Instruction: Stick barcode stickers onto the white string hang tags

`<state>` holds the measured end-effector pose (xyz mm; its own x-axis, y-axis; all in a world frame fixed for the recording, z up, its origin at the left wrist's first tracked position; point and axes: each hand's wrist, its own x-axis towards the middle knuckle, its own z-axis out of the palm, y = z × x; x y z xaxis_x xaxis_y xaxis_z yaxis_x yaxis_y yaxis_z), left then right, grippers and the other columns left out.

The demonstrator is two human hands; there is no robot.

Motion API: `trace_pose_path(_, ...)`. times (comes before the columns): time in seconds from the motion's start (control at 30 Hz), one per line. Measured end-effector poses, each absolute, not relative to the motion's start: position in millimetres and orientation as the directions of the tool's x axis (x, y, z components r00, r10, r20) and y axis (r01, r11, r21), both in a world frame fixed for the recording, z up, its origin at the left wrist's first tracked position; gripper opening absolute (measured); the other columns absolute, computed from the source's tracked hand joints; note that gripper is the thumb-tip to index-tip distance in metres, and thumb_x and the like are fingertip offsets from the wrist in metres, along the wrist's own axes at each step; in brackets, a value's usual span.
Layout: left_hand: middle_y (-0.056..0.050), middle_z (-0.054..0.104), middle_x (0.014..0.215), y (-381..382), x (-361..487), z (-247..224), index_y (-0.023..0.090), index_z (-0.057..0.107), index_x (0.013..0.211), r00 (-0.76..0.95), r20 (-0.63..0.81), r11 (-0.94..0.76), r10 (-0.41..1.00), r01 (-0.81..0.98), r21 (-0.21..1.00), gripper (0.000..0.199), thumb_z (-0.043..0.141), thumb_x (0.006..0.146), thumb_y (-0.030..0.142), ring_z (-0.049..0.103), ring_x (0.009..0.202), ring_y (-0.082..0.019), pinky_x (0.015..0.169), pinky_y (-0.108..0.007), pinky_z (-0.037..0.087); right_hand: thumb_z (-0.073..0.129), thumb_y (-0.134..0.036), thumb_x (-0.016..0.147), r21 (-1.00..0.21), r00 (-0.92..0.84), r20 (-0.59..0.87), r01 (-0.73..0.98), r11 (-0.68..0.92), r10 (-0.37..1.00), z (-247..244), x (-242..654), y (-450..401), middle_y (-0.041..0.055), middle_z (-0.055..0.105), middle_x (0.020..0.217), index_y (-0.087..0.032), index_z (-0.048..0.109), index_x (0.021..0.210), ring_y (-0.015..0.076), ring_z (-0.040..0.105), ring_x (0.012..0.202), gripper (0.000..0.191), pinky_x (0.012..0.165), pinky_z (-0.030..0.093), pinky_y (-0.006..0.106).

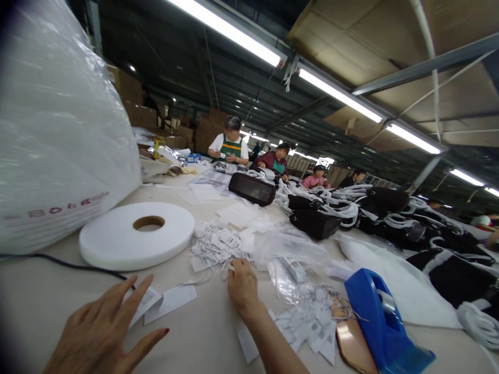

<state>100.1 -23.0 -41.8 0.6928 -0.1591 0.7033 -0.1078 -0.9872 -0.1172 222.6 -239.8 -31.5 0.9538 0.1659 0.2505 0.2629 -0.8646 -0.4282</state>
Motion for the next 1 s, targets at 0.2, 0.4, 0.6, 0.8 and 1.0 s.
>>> trace_pose_path(0.2,-0.022,0.059,0.105,-24,107,-46,0.004,0.051,0.112,0.567,0.791,-0.972,-0.228,-0.185,-0.147,0.057,0.051,0.079,0.051,0.057,0.089,-0.029,0.074,-0.038,0.038,0.049,-0.006,0.083,-0.220,0.906,0.249,0.398,-0.890,0.344,-30,248,-218,0.0072,0.063,0.101,-0.017,0.064,0.095,0.0199,0.059,0.095,0.022,0.081,0.045,0.032)
trace_pose_path(0.4,-0.021,0.062,0.100,-22,112,-47,0.002,0.054,0.107,0.560,0.794,-0.969,-0.238,-0.195,-0.154,0.053,0.047,0.083,0.049,0.059,0.087,-0.027,0.074,-0.037,0.037,0.054,-0.013,0.085,-0.182,0.875,0.211,0.473,-0.862,0.436,-33,259,-213,0.0034,0.063,0.096,-0.014,0.062,0.084,0.0190,0.057,0.095,0.008,0.084,0.046,0.040)
trace_pose_path(0.6,-0.021,0.064,0.092,-24,112,-45,0.001,0.055,0.102,0.537,0.809,-0.968,-0.241,-0.199,-0.157,0.050,0.038,0.088,0.046,0.061,0.082,-0.026,0.072,-0.036,0.037,0.054,-0.021,0.087,-0.416,0.911,0.305,0.390,-0.822,0.278,-31,271,-230,0.0034,0.061,0.094,-0.014,0.059,0.091,0.0175,0.059,0.087,0.009,0.079,0.048,0.038)
trace_pose_path(0.8,-0.019,0.065,0.093,-23,111,-54,0.003,0.054,0.104,0.566,0.794,-0.971,-0.221,-0.204,-0.124,0.049,0.045,0.085,0.047,0.061,0.082,-0.026,0.072,-0.036,0.039,0.052,-0.029,0.089,-0.772,0.954,0.280,0.289,-0.566,0.104,-7,283,-241,-0.0016,0.059,0.073,-0.013,0.058,0.084,0.0106,0.057,0.061,0.018,0.057,0.049,0.027)
trace_pose_path(1.0,-0.017,0.066,0.095,-20,113,-60,0.006,0.054,0.105,0.589,0.781,-0.973,-0.210,-0.208,-0.105,0.050,0.050,0.082,0.050,0.063,0.082,-0.026,0.072,-0.036,0.043,0.052,-0.030,0.086,-0.949,0.969,0.247,0.248,-0.195,0.029,39,285,-250,-0.0030,0.057,0.067,-0.014,0.053,0.075,0.0072,0.051,0.050,0.020,0.043,0.039,0.019)
